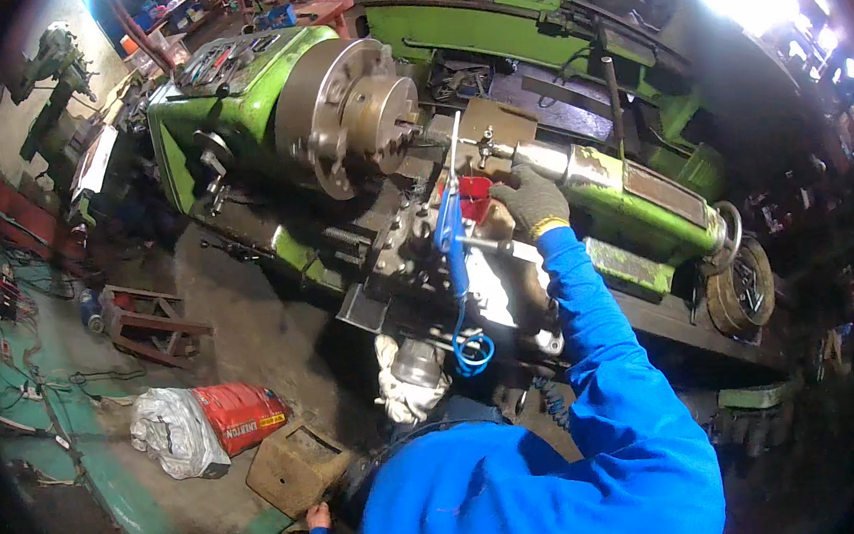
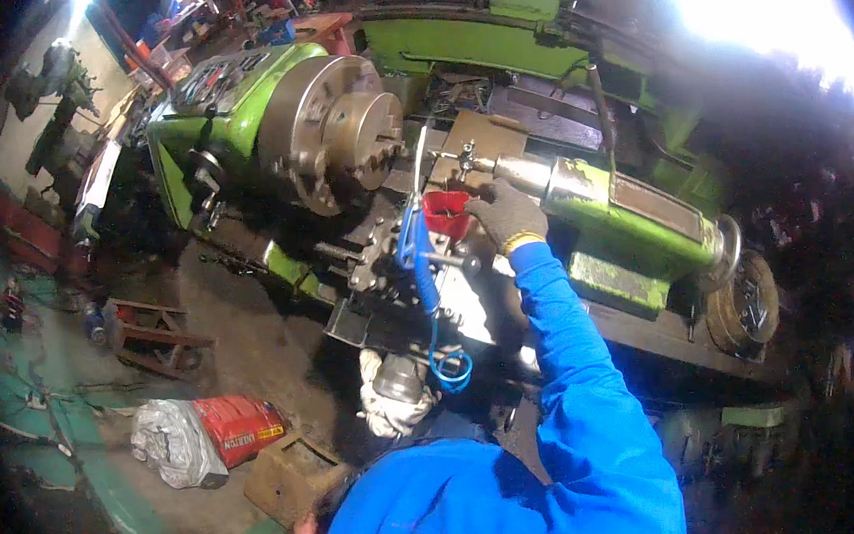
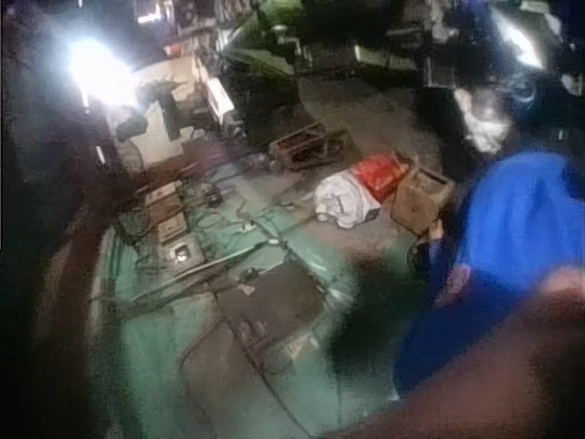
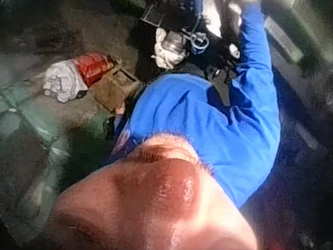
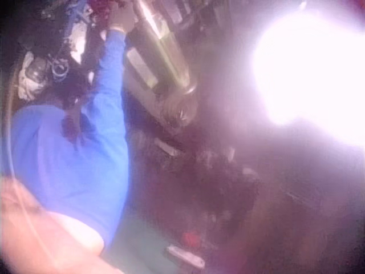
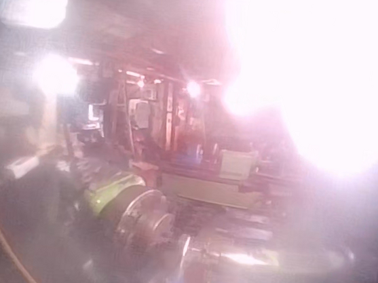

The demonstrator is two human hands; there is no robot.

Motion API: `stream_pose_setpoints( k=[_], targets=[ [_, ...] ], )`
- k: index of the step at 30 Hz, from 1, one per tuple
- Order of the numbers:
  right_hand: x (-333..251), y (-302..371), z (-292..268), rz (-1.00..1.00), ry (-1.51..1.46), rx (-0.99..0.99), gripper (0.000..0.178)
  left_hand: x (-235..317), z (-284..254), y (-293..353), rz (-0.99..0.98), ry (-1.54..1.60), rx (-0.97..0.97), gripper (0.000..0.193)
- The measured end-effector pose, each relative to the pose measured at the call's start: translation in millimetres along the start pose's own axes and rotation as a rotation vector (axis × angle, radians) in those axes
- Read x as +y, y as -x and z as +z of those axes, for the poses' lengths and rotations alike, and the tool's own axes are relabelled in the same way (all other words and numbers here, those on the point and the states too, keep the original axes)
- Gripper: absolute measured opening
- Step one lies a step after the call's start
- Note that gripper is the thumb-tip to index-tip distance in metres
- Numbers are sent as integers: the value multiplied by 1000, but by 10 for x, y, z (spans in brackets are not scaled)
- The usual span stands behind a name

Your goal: The person operates a green metal lathe in a workshop, using a wrench to tighten the chuck and adjusting the tool post and tailstock. They repeatedly engage and disengage the chuck while making fine adjustments to the machine's components.

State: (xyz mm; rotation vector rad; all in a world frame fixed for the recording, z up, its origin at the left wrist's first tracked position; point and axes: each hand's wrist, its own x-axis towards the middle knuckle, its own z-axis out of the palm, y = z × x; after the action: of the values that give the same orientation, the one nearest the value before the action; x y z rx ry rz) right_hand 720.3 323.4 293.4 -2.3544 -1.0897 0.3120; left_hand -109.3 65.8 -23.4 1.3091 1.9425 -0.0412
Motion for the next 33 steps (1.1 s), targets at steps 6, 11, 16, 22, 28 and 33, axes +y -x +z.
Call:
stream_pose_setpoints(
  k=[6,11,16,22,28,33],
  targets=[
    [213,-478,233,-183,216,-131,36,172,350,716,-152,275,100,30],
    [40,-545,107,-306,439,-219,26,351,673,1156,-282,376,106,29],
    [-21,-634,323,-432,479,-138,21,414,783,1328,-322,412,113,29],
    [-74,-684,322,-402,492,-218,23,506,710,1188,-337,464,119,29],
    [24,-696,367,-433,421,-160,26,582,791,1106,-358,516,111,29],
    [138,-428,69,-317,30,35,34,637,924,1069,-372,538,90,29]
  ],
)
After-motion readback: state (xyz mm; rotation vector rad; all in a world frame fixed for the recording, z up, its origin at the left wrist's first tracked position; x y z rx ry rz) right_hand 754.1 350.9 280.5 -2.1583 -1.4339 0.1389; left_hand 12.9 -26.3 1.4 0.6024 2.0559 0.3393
